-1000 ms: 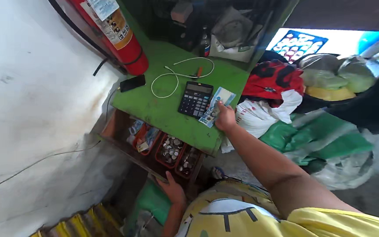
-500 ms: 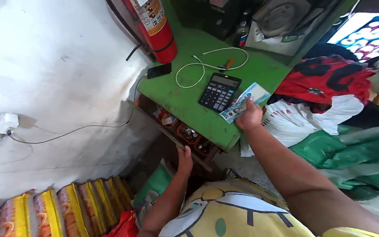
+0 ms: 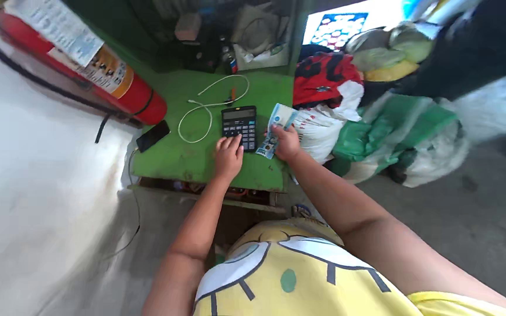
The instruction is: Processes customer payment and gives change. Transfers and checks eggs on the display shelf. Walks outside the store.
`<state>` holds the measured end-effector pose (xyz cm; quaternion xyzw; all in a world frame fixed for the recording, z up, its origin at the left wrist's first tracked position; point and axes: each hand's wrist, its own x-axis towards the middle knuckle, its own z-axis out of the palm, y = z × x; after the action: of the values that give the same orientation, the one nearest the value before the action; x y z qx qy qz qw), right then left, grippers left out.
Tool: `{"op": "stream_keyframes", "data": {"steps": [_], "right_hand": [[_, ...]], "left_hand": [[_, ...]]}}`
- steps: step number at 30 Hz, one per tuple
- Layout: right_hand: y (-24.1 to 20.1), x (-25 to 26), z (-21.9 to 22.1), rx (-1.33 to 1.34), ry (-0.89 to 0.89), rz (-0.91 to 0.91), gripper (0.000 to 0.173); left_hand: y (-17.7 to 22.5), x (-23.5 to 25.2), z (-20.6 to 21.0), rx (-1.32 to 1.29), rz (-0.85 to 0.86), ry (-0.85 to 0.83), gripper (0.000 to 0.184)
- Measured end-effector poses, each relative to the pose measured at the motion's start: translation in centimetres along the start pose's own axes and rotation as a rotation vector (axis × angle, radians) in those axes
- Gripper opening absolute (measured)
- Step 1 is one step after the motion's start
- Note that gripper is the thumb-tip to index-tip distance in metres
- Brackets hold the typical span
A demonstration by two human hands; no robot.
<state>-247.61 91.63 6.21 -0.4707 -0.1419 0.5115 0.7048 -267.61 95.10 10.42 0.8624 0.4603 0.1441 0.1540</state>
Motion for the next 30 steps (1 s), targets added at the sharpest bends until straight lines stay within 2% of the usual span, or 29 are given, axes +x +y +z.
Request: {"op": "stream_keyframes", "data": {"steps": [2, 4, 6, 11, 16, 20, 23, 26, 28, 30], "right_hand": [[-0.4, -0.5, 0.1, -0.026, 0.016, -0.087, 0.019], [-2.7, -1.5, 0.7, -0.040, -0.005, -0.220, 0.019], [-6.6, -3.1, 1.8, -0.015, -0.042, -0.381, 0.018], [-16.1, -6.7, 3.5, 0.033, -0.204, -0.795, 0.016], [-20.7, -8.0, 4.2, 0.019, -0.316, -0.928, 0.015], [-20.5, -7.7, 3.9, 0.019, -0.328, -0.893, 0.016], [-18.3, -6.2, 3.8, 0.062, -0.222, -0.722, 0.019], [-12.8, -3.3, 3.5, 0.024, -0.030, -0.416, 0.024], [-8.7, -1.4, 3.3, -0.116, 0.116, -0.214, 0.029], [-4.8, -0.1, 2.8, -0.323, 0.187, -0.134, 0.034]], "left_hand": [[-0.3, 2.5, 0.9, 0.070, 0.073, -0.041, 0.043], [-0.5, 4.2, 1.4, 0.119, 0.150, -0.071, 0.047], [-0.8, 4.9, 2.1, 0.139, 0.236, -0.034, 0.053], [-1.1, 5.2, 3.5, 0.215, 0.285, 0.035, 0.061], [-0.9, 5.0, 3.8, 0.259, 0.306, 0.150, 0.059], [-0.1, 5.1, 2.6, 0.271, 0.234, 0.030, 0.058], [0.6, 5.7, 1.1, 0.194, 0.172, -0.056, 0.054], [-1.1, 4.7, 1.2, 0.094, 0.168, 0.049, 0.048], [-2.5, 3.6, 1.2, 0.031, 0.153, 0.118, 0.046], [-4.3, 2.3, 1.2, -0.024, 0.133, 0.200, 0.043]]}}
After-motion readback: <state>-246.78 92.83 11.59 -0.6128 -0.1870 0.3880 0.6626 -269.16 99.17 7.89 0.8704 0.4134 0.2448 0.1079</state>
